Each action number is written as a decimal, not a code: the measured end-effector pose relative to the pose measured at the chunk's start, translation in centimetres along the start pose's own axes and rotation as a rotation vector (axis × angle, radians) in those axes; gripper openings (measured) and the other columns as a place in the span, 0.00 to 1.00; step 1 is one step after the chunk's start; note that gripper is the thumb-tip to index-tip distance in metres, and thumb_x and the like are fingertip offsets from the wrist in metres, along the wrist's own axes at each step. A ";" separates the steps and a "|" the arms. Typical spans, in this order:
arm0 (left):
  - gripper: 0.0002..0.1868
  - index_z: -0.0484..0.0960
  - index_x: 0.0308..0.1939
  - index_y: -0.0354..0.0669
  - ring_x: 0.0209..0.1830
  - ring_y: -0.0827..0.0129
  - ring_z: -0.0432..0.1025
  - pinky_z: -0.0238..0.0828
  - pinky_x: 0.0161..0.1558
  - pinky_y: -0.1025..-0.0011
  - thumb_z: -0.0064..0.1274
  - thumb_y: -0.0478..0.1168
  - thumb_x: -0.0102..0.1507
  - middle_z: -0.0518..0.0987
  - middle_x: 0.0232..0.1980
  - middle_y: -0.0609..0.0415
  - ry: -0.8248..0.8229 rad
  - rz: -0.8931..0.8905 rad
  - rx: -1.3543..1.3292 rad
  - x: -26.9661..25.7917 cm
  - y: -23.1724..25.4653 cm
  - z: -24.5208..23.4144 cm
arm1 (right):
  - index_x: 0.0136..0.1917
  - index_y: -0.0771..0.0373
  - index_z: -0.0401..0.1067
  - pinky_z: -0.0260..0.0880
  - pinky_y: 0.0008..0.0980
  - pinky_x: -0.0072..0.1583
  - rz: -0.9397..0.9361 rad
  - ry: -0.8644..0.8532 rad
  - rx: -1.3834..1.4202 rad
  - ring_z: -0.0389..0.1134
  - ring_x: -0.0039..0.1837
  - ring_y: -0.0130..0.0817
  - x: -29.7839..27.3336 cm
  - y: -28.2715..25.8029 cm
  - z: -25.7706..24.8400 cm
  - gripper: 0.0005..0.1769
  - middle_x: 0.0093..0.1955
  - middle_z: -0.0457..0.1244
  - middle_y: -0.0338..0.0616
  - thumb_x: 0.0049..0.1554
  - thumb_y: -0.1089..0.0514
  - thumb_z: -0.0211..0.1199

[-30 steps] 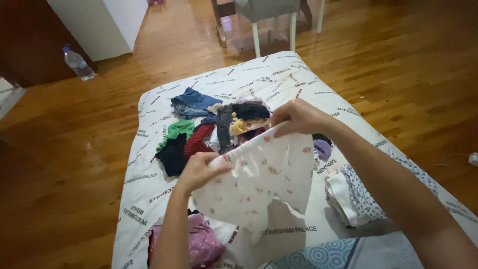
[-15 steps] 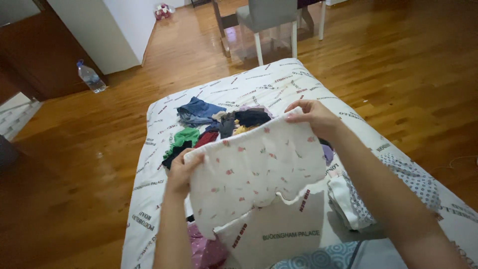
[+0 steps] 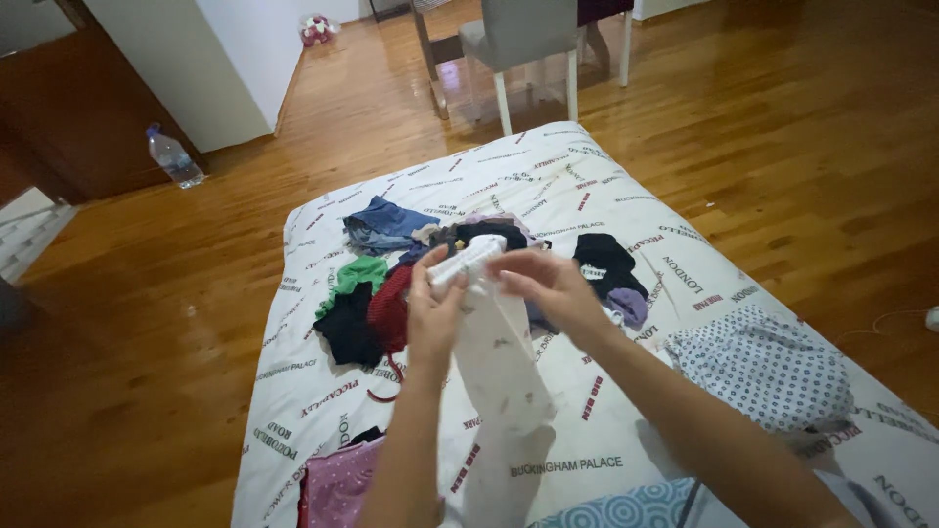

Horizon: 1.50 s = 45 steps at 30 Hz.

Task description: Folding various laundry items including small clothes and undergarments on a bed.

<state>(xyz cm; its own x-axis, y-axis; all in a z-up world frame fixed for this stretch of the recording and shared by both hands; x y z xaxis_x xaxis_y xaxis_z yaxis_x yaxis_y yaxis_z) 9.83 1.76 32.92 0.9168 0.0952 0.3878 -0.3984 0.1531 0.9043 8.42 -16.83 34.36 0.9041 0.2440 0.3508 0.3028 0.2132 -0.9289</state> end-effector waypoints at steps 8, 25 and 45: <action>0.24 0.73 0.65 0.39 0.49 0.77 0.75 0.73 0.52 0.76 0.50 0.46 0.68 0.81 0.52 0.55 -0.348 -0.213 -0.096 1.0 1.3 -3.7 | 0.61 0.64 0.72 0.69 0.33 0.58 0.306 -0.163 -0.058 0.69 0.54 0.29 0.9 9.5 -4.1 0.26 0.54 0.70 0.41 0.50 0.57 0.72; 0.23 0.81 0.34 0.39 0.22 0.79 0.63 0.58 0.24 0.74 0.46 0.53 0.71 0.73 0.25 0.63 -0.084 -0.090 0.260 0.8 -3.4 -8.0 | 0.61 0.67 0.74 0.72 0.27 0.51 0.056 -0.024 -0.258 0.69 0.47 0.22 4.0 5.8 -6.1 0.18 0.48 0.71 0.39 0.60 0.59 0.58; 0.17 0.84 0.42 0.38 0.30 0.84 0.62 0.61 0.31 0.80 0.54 0.49 0.70 0.73 0.30 0.70 -0.771 -0.770 0.136 -20.6 -30.3 -9.1 | 0.61 0.67 0.77 0.68 0.29 0.57 0.567 0.232 -0.146 0.69 0.56 0.29 -5.7 40.0 -13.6 0.21 0.57 0.70 0.45 0.54 0.62 0.62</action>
<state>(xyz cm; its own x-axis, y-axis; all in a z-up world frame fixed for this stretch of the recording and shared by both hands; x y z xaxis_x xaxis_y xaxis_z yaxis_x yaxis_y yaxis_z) 2.76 4.14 -4.05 0.7080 -0.6274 -0.3242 0.2503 -0.2063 0.9459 19.46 -22.62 -6.39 0.9730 0.0660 -0.2212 -0.2200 -0.0243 -0.9752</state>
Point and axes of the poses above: each hand's wrist, its own x-axis towards the middle knuckle, its own z-axis out of the palm, y = z × x, the point moved 6 cm from there along x, towards the middle knuckle
